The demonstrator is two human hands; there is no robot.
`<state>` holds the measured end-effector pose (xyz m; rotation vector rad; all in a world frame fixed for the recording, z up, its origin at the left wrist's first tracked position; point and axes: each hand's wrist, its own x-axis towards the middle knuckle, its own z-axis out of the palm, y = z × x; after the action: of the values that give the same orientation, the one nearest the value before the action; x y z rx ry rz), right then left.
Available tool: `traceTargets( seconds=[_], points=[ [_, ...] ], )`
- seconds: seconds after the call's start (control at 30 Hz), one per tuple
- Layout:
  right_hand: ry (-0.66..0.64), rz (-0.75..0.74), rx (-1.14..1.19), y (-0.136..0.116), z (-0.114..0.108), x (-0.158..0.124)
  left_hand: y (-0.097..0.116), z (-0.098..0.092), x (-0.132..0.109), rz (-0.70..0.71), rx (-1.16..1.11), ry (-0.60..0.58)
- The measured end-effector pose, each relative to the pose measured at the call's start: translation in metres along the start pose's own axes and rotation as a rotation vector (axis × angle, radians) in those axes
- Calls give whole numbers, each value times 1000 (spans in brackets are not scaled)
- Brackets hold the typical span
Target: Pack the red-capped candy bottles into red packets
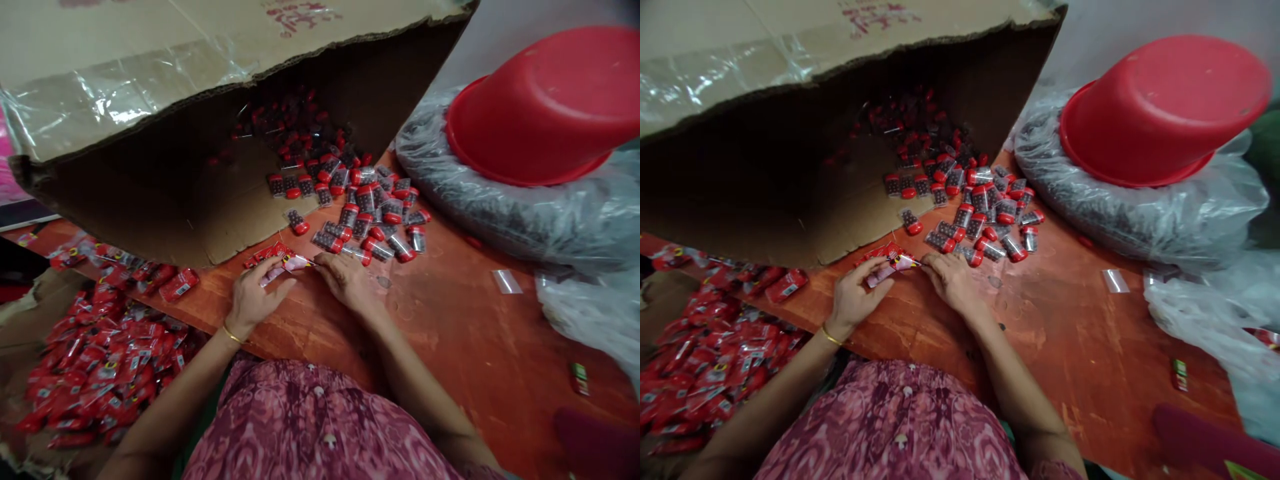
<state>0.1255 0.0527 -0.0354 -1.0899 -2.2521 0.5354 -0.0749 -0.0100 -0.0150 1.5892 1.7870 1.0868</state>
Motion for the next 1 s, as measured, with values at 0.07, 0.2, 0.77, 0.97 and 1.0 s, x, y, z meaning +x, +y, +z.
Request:
traceTargets(
  seconds=[0.07, 0.2, 0.77, 0.97, 1.0],
  points=[
    [-37, -41, -23, -4, -12, -2, 13, 7, 5, -125, -146, -20],
    [63, 41, 108, -7, -19, -4, 25, 25, 18, -234, -403, -180],
    [209, 512, 859, -29, 5, -22, 36, 48, 6, -373, -722, -268],
    [57, 400, 755, -23, -4, -31, 33, 46, 5, -620, -793, -439],
    [40, 381, 734, -22, -5, -31, 33, 46, 4, -641, -794, -425]
  ],
)
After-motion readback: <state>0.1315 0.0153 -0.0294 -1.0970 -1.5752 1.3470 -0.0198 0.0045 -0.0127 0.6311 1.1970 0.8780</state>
